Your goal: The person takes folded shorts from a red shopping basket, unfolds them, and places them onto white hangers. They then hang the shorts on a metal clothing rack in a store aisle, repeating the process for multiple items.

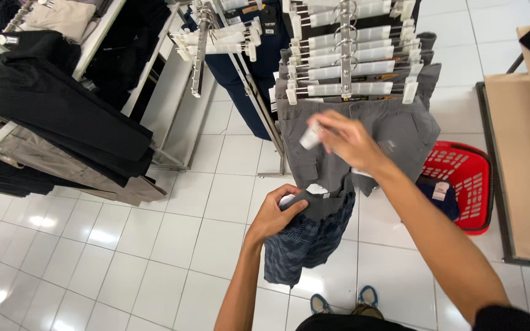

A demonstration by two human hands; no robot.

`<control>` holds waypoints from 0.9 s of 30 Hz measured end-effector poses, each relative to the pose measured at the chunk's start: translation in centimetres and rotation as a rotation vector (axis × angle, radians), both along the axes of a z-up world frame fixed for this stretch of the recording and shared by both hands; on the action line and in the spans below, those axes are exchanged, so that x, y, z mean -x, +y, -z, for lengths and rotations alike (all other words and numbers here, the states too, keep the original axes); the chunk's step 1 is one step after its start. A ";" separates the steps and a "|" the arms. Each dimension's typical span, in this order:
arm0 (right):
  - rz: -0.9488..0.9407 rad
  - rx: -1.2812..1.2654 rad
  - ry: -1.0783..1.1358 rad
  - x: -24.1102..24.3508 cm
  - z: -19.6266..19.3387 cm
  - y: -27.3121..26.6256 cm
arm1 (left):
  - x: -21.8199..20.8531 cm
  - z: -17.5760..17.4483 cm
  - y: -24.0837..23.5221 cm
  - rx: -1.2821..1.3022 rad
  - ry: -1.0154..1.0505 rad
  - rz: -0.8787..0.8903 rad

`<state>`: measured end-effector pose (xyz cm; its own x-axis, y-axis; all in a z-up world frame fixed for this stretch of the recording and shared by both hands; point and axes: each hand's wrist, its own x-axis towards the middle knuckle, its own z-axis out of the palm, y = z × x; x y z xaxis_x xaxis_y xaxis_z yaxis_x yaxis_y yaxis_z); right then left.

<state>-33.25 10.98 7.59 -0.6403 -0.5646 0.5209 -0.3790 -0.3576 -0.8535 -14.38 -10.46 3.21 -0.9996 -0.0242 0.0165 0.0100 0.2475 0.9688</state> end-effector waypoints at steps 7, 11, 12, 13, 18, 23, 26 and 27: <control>0.392 -0.162 -0.050 -10.5 10.5 5.1 | -3.6 2.1 0.6 0.010 0.026 -0.038; 0.382 -0.061 -0.260 -13.8 15.2 5.0 | -3.6 3.3 2.0 0.003 0.064 0.032; 0.377 -0.048 -0.278 -14.4 15.2 4.9 | -3.4 3.8 2.3 0.002 0.072 0.053; 0.385 -0.049 -0.278 -13.9 15.4 4.7 | -2.9 4.0 2.3 0.000 0.073 0.061; 0.415 -0.075 0.023 -11.4 10.9 4.2 | 0.1 3.2 1.9 -0.020 0.121 0.089; 0.346 -0.099 0.238 -8.2 6.5 4.5 | 3.0 -0.7 1.2 0.041 0.261 0.199; 0.293 -0.101 0.295 -6.7 4.2 4.4 | 4.2 -3.2 0.6 0.058 0.299 0.219; 0.266 -0.088 0.284 -6.4 3.7 4.4 | 4.3 -3.9 0.6 0.051 0.296 0.195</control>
